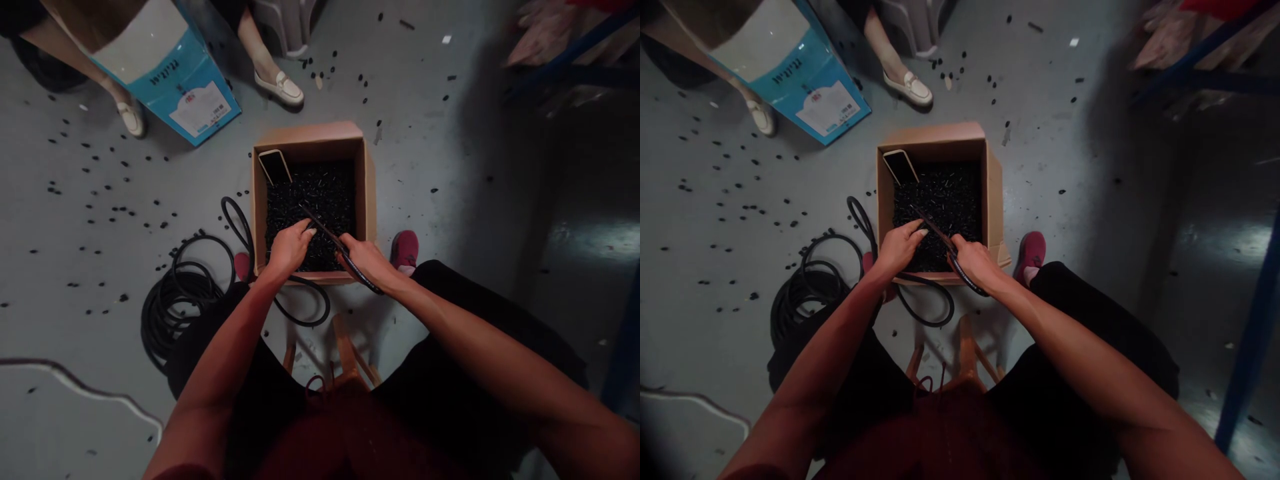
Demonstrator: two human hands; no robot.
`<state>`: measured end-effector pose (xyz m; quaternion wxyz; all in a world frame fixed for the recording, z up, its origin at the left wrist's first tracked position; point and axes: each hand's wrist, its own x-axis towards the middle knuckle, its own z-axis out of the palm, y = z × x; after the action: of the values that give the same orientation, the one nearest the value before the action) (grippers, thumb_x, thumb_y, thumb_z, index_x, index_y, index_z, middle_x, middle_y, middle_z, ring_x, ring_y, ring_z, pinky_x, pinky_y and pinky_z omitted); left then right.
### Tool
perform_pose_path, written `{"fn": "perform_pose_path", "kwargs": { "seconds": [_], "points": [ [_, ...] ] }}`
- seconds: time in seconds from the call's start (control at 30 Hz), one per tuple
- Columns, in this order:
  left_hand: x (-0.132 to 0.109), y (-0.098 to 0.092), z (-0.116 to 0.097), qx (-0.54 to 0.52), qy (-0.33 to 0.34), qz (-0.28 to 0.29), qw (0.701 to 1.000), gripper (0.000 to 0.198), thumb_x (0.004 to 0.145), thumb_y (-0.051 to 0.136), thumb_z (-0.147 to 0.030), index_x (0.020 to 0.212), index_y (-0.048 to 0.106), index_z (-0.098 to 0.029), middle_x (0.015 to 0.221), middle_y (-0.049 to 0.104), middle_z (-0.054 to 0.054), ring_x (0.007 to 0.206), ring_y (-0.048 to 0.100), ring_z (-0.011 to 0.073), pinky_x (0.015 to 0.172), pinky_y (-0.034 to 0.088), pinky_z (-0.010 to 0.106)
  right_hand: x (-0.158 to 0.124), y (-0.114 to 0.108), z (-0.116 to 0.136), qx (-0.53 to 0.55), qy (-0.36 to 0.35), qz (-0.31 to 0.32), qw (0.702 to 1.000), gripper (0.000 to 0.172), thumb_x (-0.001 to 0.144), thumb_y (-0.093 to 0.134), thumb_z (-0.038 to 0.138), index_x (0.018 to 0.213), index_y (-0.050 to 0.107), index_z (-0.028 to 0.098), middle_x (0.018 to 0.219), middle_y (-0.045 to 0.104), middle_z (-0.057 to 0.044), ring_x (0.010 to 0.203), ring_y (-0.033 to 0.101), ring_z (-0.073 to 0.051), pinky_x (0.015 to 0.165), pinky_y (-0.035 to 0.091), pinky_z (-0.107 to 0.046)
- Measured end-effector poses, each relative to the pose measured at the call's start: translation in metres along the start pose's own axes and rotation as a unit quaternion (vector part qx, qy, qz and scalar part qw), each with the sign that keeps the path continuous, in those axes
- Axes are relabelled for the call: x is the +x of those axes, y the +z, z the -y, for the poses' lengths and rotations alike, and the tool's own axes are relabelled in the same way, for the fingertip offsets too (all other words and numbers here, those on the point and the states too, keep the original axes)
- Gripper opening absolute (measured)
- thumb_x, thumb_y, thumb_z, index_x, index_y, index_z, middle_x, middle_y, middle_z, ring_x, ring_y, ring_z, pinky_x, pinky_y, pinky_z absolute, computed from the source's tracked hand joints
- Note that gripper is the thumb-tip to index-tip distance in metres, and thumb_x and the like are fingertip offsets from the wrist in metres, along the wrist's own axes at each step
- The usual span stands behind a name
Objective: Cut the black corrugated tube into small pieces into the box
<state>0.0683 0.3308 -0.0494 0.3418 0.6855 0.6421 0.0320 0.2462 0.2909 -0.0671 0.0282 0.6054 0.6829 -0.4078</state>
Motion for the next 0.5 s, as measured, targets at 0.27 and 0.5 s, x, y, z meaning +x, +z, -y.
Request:
{"fn": "perform_pose_path", "kwargs": {
  "seconds": [0.27, 0.5],
  "points": [
    [0.004, 0.003, 0.009, -0.001, 0.015, 0.027, 1.000, 0.032, 0.089, 0.043, -0.031, 0.101, 0.068, -0.016, 0.086, 0.069, 0.007, 0.077, 0.061, 0.0194, 0.072, 0.042, 0.026, 0.003, 0.009, -0.008, -0.024, 0.006, 0.002, 1.000, 0.027, 0.089, 0.040, 0.035, 0.105, 0.056, 0.022, 0.077, 0.068, -0.009, 0.067, 0.061, -0.023, 0.055, 0.028, -0.027],
    [-0.010, 0.000, -0.007, -0.145, 0.031, 0.059, 0.987, 0.027, 0.086, 0.047, -0.036, 0.087, 0.065, -0.016, 0.064, 0.055, -0.001, 0.061, 0.049, 0.0119, 0.061, 0.036, 0.022, -0.002, 0.007, -0.016, 0.003, 0.014, -0.016, 1.000, 0.027, 0.090, 0.043, 0.038, 0.106, 0.055, 0.019, 0.084, 0.068, -0.011, 0.074, 0.062, -0.024, 0.060, 0.034, -0.027]
  ]
}}
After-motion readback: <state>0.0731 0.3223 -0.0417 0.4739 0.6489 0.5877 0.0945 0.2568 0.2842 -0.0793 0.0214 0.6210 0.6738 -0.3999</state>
